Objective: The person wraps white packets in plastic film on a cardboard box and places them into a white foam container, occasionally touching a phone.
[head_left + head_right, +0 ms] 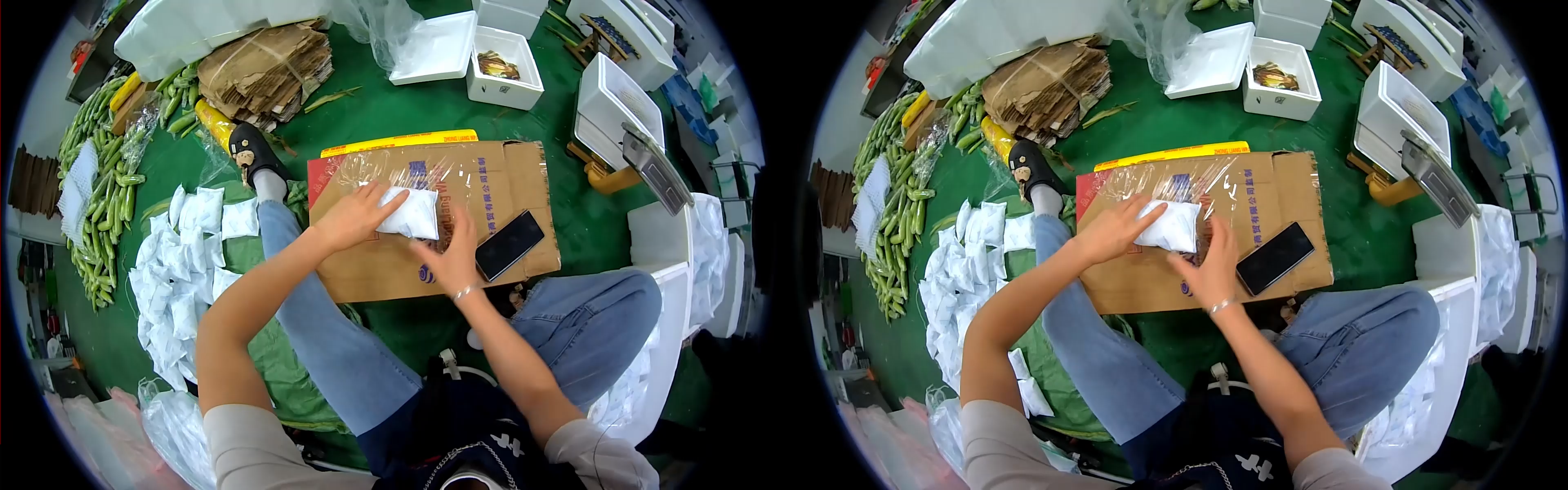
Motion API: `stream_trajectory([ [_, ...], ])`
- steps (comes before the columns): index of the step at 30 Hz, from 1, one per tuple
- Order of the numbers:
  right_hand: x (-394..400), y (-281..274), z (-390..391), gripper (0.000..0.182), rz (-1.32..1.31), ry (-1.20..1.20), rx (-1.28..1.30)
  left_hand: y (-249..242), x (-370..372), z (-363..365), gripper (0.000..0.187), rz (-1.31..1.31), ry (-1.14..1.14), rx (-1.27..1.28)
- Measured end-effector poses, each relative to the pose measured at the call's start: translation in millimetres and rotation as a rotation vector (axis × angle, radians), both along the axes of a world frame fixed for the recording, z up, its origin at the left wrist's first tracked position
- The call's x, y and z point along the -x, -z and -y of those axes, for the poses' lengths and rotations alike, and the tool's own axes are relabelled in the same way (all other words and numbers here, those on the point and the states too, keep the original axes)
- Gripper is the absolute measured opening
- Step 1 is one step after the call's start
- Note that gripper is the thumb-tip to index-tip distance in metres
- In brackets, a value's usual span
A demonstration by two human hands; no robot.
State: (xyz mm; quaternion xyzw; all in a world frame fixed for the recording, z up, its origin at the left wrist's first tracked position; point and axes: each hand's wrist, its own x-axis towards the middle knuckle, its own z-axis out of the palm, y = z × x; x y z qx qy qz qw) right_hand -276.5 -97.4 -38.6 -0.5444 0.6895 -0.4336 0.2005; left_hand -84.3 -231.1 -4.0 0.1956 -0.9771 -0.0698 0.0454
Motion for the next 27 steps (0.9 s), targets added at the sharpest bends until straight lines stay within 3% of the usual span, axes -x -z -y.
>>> stream_trajectory([
  [1, -4.6, -0.9, -11.4, 0.086, -0.005, 0.003, 0.000, -0.5, 1.0, 1.5, 0.091, 0.007, -0.031, 0.000],
  [3, -13.4, -2.4, -33.0, 0.076, -0.501, -0.129, -0.158, -3.5, 2.7, -2.5, 0.090, 0.017, -0.046, -0.005],
  [4, -12.8, 3.1, -34.5, 0.051, -0.519, -0.072, -0.064, -9.4, 3.6, -2.3, 0.090, 0.028, -0.067, -0.035],
  [5, -5.9, 14.7, -33.6, 0.051, -0.522, -0.066, -0.057, -13.5, 3.1, -1.6, 0.090, 0.038, -0.092, -0.063],
  [7, 15.9, 33.0, -31.6, 0.029, -0.505, -0.077, -0.007, -7.1, -2.0, -0.6, 0.090, 0.032, -0.095, -0.043],
  [8, 20.3, 16.3, -31.3, 0.024, -0.481, -0.019, 0.119, -7.2, -3.1, -2.6, 0.090, 0.031, -0.096, -0.033],
  [10, 36.2, -20.0, -26.3, 0.023, -0.443, 0.030, 0.336, -10.5, -3.7, -6.4, 0.091, -0.014, -0.109, -0.075],
  [12, 46.1, -54.3, -13.9, 0.023, -0.403, 0.040, 0.321, -17.6, 2.7, -17.5, 0.091, -0.057, -0.123, -0.134],
  [15, 48.2, -89.6, 31.4, 0.018, -0.255, -0.042, 0.367, -43.3, 11.6, -27.7, 0.085, 0.115, -0.229, -0.327],
  [17, 35.8, -84.0, 60.5, 0.017, -0.364, -0.132, 0.248, -52.7, 14.4, -29.5, 0.075, -0.082, -0.194, -0.533],
  [19, 26.3, -84.9, 58.6, 0.016, -0.470, -0.232, 0.131, -65.1, 12.1, -21.7, 0.067, 0.015, -0.150, -0.675],
  [21, 9.7, -95.2, 25.1, 0.023, -0.587, -0.499, -0.228, -68.7, 5.9, -13.2, 0.060, 0.118, -0.109, -0.812],
  [23, 10.3, -79.9, -23.3, 0.050, -0.607, -0.621, 0.190, -46.8, 1.1, -5.4, 0.055, 0.217, -0.126, -1.287],
  [24, 13.2, -81.7, -41.3, 0.064, -0.619, -0.689, 0.126, -18.9, -3.4, -6.7, 0.048, 0.128, -0.128, -1.478],
  [25, 16.3, -84.2, -54.3, 0.078, -0.625, -0.754, 0.057, -7.1, -1.3, -5.6, 0.048, 0.125, -0.133, -1.485],
  [26, 20.4, -73.9, -58.6, 0.092, -0.741, -0.818, -0.028, 1.8, 5.6, -6.1, 0.045, 0.290, -0.152, -1.511],
  [27, 23.6, -62.1, -59.4, 0.092, -0.734, -0.820, -0.036, 10.6, 12.9, -7.4, 0.045, 0.458, -0.165, -1.532],
])
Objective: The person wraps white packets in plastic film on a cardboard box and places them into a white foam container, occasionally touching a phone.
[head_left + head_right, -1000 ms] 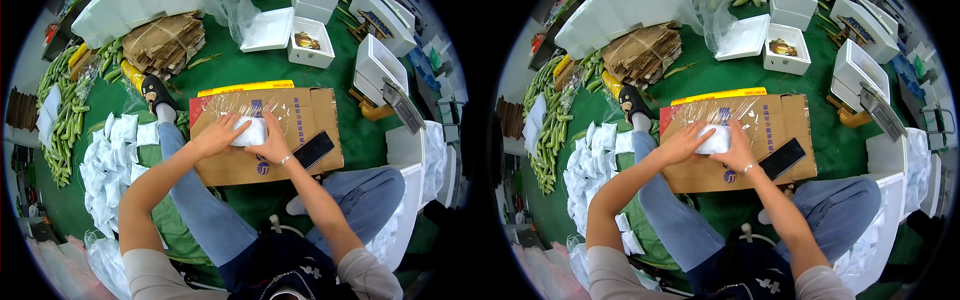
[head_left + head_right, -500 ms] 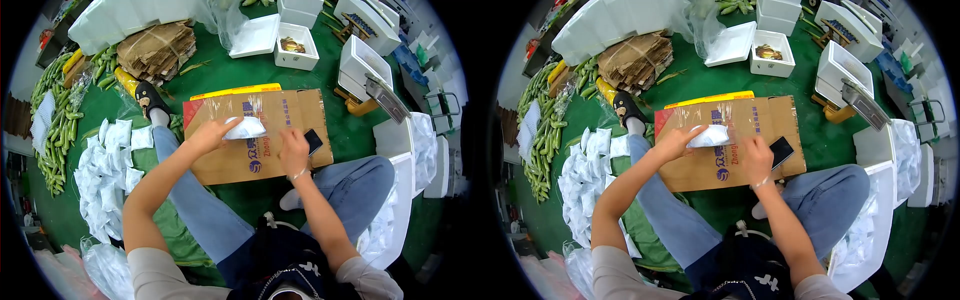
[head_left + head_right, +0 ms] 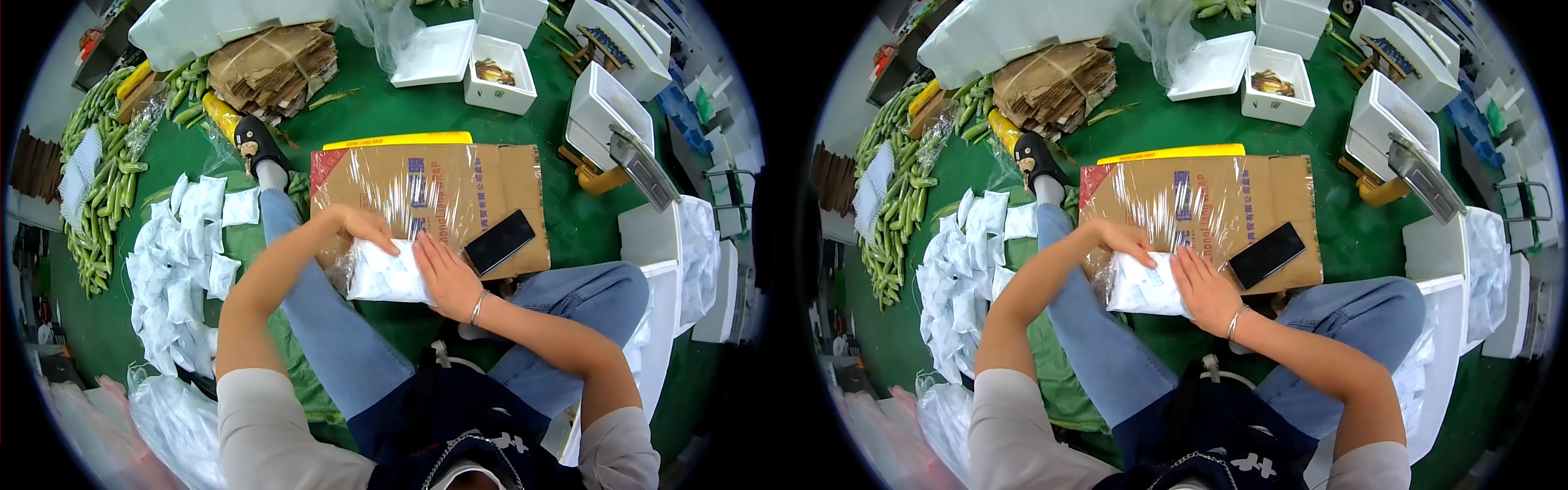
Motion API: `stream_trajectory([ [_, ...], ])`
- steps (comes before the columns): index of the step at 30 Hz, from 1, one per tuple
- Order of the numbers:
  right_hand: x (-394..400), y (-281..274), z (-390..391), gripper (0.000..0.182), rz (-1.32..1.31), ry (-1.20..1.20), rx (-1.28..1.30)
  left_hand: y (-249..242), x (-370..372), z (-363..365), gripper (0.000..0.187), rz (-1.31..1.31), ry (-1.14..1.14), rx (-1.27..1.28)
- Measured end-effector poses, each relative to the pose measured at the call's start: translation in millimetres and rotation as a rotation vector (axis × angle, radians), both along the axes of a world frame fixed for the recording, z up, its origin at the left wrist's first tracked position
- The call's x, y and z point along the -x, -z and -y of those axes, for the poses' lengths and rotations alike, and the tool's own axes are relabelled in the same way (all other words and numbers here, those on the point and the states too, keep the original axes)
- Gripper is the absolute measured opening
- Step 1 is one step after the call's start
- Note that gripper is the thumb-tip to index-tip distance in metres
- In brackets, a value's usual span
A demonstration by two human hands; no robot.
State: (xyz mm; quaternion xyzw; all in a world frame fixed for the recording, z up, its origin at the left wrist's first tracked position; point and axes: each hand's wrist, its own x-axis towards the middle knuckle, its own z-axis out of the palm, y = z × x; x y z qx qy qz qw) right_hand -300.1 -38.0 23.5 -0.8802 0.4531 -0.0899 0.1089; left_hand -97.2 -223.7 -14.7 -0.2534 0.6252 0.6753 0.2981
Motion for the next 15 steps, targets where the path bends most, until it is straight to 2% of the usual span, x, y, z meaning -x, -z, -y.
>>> stream_trajectory([
  [2, 3.8, 16.1, 4.8, 0.090, 0.011, -0.021, -0.108, 0.9, 9.7, -4.4, 0.046, -0.068, 0.070, 0.040],
  [3, 6.3, 22.6, 7.6, 0.088, 0.143, -0.008, -0.085, 0.4, 11.2, -4.7, 0.047, -0.085, 0.162, 0.278],
  [4, 10.7, 22.1, 16.8, 0.088, 0.143, -0.003, -0.094, -1.4, 13.1, -7.5, 0.048, -0.104, 0.254, 0.512],
  [5, 16.9, 20.2, 29.3, 0.086, 0.188, -0.064, -0.161, 2.9, 9.2, -14.1, 0.047, -0.095, 0.202, 0.636],
  [6, 22.6, 19.5, 39.5, 0.084, 0.232, -0.128, -0.224, 6.7, 3.1, -25.4, 0.047, -0.097, 0.205, 0.626],
  [7, 26.7, 26.6, 47.9, 0.078, 0.306, -0.137, -0.281, -6.1, -1.5, -37.8, 0.042, -0.320, 0.030, 1.105],
  [8, 30.5, 21.2, 61.1, 0.072, 0.343, -0.119, -0.515, -18.6, -7.2, -40.3, 0.038, -0.548, -0.157, 1.573],
  [9, 32.3, 27.2, 67.0, 0.070, 0.376, -0.123, -0.526, -25.9, -13.0, -34.2, 0.038, -0.543, -0.147, 1.570],
  [11, 34.8, 20.9, 77.6, 0.064, 0.404, -0.144, -0.630, -36.7, -18.5, -27.1, 0.035, -0.538, -0.287, 1.449],
  [12, 34.3, 19.1, 78.1, 0.064, 0.402, -0.148, -0.639, -42.5, -17.2, -31.6, 0.035, -0.533, -0.294, 1.443],
  [14, 35.0, 18.8, 82.9, 0.061, 0.410, -0.183, -0.734, -59.5, -5.7, -45.1, 0.031, -0.579, -0.240, 1.277],
  [15, 36.0, 24.3, 90.6, 0.066, 0.395, -0.218, -0.823, -64.1, 0.0, -56.5, 0.037, -0.545, -0.205, 1.203],
])
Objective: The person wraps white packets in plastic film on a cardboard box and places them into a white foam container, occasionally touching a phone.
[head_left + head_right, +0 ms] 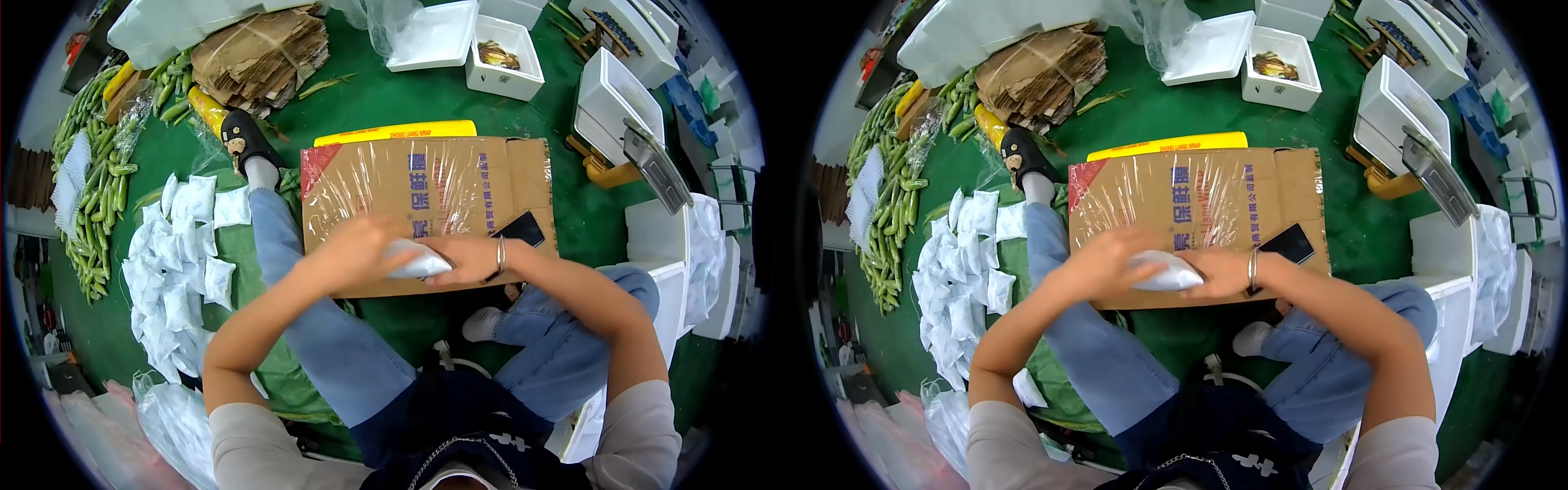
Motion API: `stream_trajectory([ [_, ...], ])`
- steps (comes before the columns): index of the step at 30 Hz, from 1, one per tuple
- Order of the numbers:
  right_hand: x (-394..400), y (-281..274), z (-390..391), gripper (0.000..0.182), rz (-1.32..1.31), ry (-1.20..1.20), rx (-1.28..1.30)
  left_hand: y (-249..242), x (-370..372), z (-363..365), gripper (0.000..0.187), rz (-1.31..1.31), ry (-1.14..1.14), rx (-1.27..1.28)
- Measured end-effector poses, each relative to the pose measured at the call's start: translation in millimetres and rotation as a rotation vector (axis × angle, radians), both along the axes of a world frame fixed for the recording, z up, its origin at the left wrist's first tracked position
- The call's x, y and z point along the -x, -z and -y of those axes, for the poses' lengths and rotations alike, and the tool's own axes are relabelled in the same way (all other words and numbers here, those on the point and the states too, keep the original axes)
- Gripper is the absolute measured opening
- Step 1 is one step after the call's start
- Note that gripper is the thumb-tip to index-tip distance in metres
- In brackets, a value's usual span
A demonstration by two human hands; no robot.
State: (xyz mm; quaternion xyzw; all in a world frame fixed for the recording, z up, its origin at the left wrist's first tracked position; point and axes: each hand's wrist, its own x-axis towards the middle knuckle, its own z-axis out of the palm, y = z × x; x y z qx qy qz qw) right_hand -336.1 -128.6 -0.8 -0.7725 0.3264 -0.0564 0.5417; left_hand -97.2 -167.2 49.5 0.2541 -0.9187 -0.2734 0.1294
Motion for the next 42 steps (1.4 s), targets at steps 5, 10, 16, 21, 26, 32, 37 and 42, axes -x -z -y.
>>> stream_trajectory([
  [5, -6.4, 19.4, 66.8, 0.065, 0.217, 0.047, -0.162, 11.2, 9.5, -6.3, 0.055, 0.291, -0.134, 0.160],
  [10, -29.8, 42.7, 104.8, 0.060, 0.230, 0.341, -0.950, 31.2, 15.2, 61.8, 0.055, 0.299, -0.028, -0.159],
  [16, -24.9, 53.5, 99.9, 0.060, 0.259, 0.298, -0.899, 95.5, 19.0, 67.3, 0.055, 0.097, -0.028, -1.062],
  [21, -33.4, 69.2, 68.5, 0.053, 0.364, 0.252, -0.526, 96.1, 11.0, -22.7, 0.059, -0.010, -0.067, -1.781],
  [26, -46.3, 74.0, 37.9, 0.052, 0.278, 0.303, 0.060, 91.9, 8.1, -152.5, 0.065, 0.522, 0.299, -2.044],
  [32, -62.6, -34.4, -62.9, 0.044, 0.479, 0.298, -0.037, 84.6, -19.2, -222.6, 0.044, -0.191, -0.311, -2.080],
  [37, -85.8, -89.4, -123.3, 0.030, 0.399, 0.519, 0.233, 163.6, 6.1, -187.6, 0.075, -0.894, 0.562, -1.999],
  [42, -71.4, -48.7, -121.4, 0.036, 0.382, 1.072, 0.139, -40.2, -10.0, -217.4, 0.062, -1.280, -0.947, -1.482],
])
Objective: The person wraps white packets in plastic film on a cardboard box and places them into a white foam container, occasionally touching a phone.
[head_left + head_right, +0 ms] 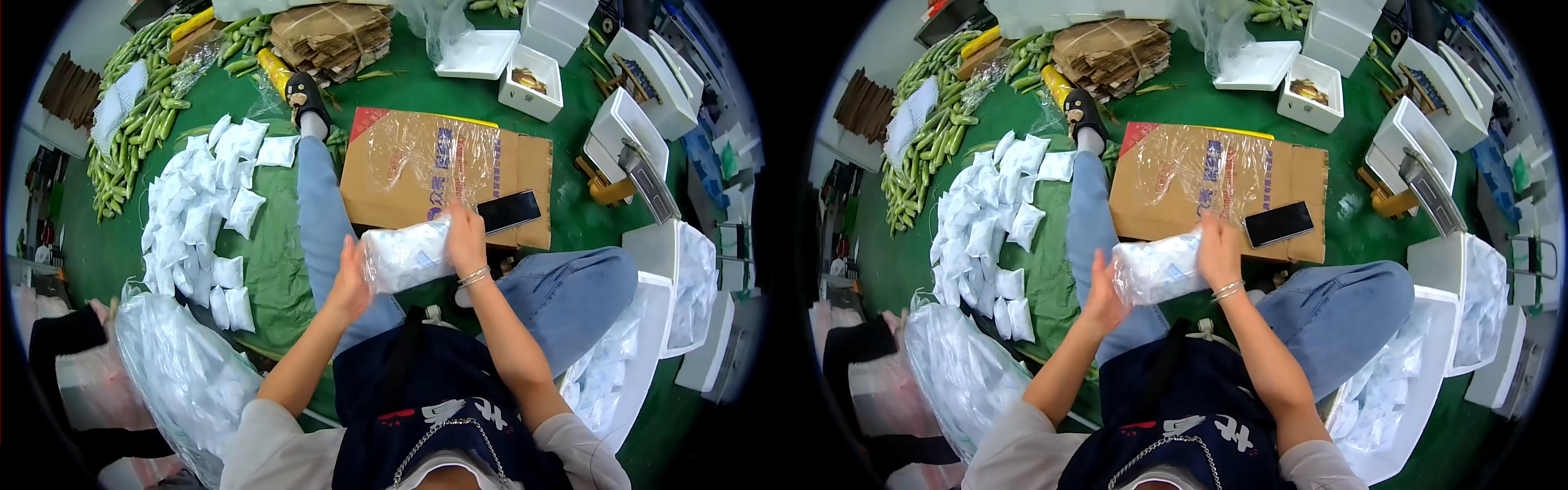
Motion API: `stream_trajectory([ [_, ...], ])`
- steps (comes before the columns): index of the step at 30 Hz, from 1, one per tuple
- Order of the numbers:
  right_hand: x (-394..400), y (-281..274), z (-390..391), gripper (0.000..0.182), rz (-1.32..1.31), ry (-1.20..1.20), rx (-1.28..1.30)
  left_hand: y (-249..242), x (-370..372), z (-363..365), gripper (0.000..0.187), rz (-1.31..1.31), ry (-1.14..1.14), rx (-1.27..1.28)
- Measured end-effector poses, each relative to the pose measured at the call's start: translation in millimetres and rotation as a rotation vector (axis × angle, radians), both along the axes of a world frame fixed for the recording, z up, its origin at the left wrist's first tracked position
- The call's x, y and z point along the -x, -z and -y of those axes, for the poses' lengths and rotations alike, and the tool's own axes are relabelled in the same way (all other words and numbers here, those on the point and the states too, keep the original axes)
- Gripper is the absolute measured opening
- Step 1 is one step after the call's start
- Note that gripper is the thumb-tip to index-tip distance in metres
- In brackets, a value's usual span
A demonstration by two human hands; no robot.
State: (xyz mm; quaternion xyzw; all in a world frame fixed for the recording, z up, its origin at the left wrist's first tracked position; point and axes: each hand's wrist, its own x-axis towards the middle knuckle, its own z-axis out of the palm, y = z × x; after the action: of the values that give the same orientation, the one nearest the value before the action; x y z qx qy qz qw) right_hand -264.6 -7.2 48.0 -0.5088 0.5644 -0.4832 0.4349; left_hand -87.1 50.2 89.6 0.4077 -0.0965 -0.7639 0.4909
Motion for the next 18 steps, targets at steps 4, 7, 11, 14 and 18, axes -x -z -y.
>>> stream_trajectory([
  [4, -28.1, -54.4, -45.9, 0.049, -0.376, -0.124, -0.065, 62.8, 7.8, -3.8, 0.036, 0.916, -0.229, 0.280],
  [7, -39.1, -81.8, -80.6, 0.085, -0.664, -0.343, 0.445, 39.1, 17.9, 13.5, 0.048, 0.243, 0.033, -0.121],
  [11, -35.8, -113.4, -96.5, 0.058, -0.889, -0.618, 0.665, 81.6, 32.7, -16.6, 0.052, -0.381, 0.770, -0.241],
  [14, -14.5, -102.3, -106.4, 0.029, -0.804, -0.754, 0.785, 91.6, 54.3, -46.6, 0.056, -0.424, 1.119, -0.157],
  [18, 44.5, -75.9, -98.5, 0.006, -0.661, -0.196, 0.508, 17.5, 67.5, -21.0, 0.074, 0.142, 1.002, 0.033],
])
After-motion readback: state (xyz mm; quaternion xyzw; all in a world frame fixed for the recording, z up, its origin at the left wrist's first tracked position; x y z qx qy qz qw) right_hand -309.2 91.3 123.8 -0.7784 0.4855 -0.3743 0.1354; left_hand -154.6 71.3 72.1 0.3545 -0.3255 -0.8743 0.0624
